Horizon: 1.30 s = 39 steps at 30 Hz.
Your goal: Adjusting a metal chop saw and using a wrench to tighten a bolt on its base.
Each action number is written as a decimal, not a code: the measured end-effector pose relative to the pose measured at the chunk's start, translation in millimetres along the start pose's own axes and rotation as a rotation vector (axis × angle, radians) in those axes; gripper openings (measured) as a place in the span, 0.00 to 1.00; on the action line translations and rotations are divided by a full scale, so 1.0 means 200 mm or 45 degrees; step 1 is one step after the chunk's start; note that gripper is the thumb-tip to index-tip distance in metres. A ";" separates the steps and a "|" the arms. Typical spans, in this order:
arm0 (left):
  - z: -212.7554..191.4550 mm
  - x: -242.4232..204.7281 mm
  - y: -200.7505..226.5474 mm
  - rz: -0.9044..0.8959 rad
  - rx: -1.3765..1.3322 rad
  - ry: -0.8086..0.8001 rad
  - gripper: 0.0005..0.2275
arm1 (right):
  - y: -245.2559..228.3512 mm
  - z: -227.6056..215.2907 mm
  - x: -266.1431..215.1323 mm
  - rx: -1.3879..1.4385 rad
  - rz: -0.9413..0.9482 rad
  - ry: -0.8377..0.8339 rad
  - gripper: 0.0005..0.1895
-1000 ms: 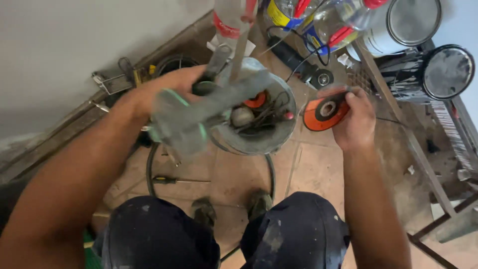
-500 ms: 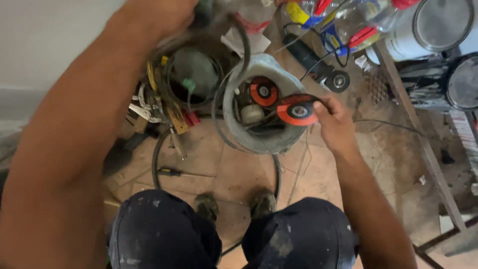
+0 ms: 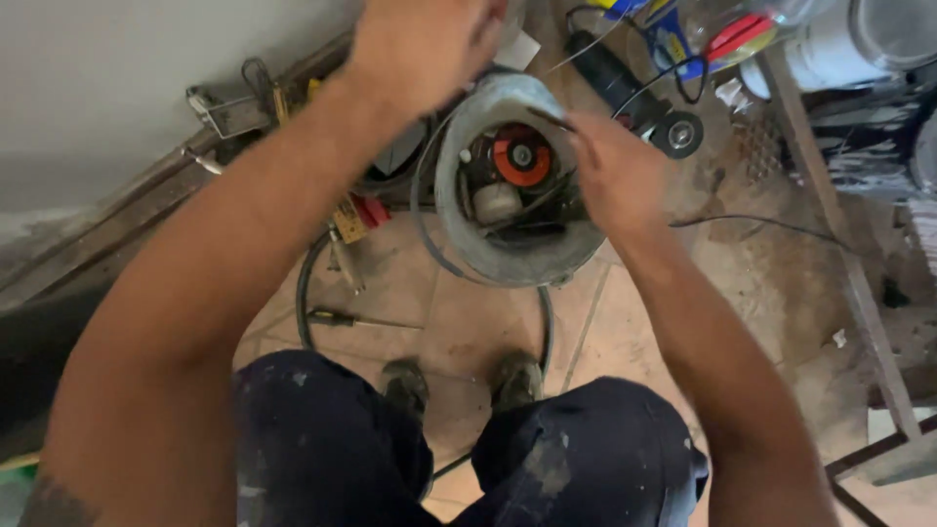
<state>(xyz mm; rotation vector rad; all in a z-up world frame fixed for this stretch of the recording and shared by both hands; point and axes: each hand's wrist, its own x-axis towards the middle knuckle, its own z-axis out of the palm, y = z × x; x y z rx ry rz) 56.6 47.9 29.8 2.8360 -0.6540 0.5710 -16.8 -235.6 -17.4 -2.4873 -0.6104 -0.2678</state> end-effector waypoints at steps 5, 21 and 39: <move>0.30 -0.30 0.18 0.258 -0.313 -0.304 0.08 | 0.21 0.45 0.02 -0.453 -0.615 0.003 0.09; 0.63 -0.70 0.39 0.174 -0.503 -0.653 0.14 | 0.33 0.59 0.03 -0.546 0.051 -1.129 0.28; 0.52 -0.25 0.40 -0.008 -0.052 -0.533 0.27 | 0.38 -0.20 -0.04 0.425 0.524 -0.156 0.16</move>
